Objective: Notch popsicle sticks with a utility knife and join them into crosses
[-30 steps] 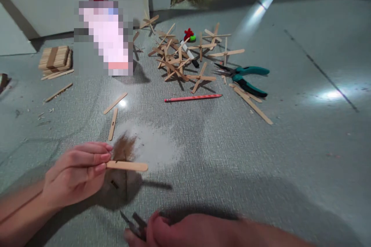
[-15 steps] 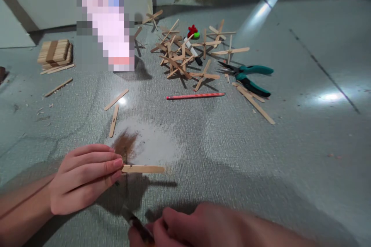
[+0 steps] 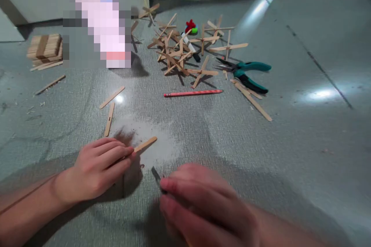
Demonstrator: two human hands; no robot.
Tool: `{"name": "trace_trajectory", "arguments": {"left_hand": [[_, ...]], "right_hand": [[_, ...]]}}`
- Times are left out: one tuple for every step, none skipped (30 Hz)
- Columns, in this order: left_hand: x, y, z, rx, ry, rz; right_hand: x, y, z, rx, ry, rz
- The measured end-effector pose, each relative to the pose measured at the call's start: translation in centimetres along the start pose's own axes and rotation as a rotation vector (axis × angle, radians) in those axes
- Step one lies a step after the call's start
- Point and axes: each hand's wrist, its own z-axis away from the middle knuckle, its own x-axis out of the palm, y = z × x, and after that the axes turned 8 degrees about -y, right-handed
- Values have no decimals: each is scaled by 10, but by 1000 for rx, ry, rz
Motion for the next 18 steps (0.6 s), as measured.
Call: {"name": "trace_trajectory", "arguments": {"left_hand": [[4, 0, 0, -28, -50, -1], [7, 1, 1, -47, -89, 5], [8, 1, 1, -56, -114, 15], [9, 1, 1, -59, -132, 26], [9, 1, 1, -55, -143, 38], [8, 0, 0, -44, -148, 51], [7, -1, 0, -29, -149, 63], [5, -1, 0, -20, -142, 76], [3, -2, -1, -12, -133, 87], [2, -1, -1, -7, -121, 92], [1, 0, -1, 0, -107, 88], [0, 1, -1, 3, -95, 76], [0, 4, -2, -1, -89, 54], [0, 7, -2, -17, -93, 28], [0, 11, -3, -46, -97, 2], [1, 15, -3, -83, -101, -23], [2, 18, -4, -115, -102, -42], [3, 22, -4, -144, -96, -57]], "right_hand": [[2, 6, -3, -19, -36, 10], [6, 12, -5, -59, -34, 2], [10, 17, -8, -90, -23, -16], [14, 22, -10, -63, 29, -16], [18, 26, -12, -45, 49, -24], [22, 29, -14, -23, 59, -33], [25, 32, -15, -6, 64, -44], [28, 33, -17, 2, 53, -60], [30, 34, -18, 7, 40, -77], [32, 34, -20, 3, 37, -90], [33, 35, -21, -5, 32, -99], [35, 35, -22, -16, 27, -103], [36, 35, -22, -22, 20, -107], [37, 34, -23, -26, 14, -113], [38, 34, -24, -26, 6, -124], [39, 33, -24, -14, -8, -138], [41, 33, -25, 4, -24, -154], [42, 32, -26, 20, -31, -168]]}}
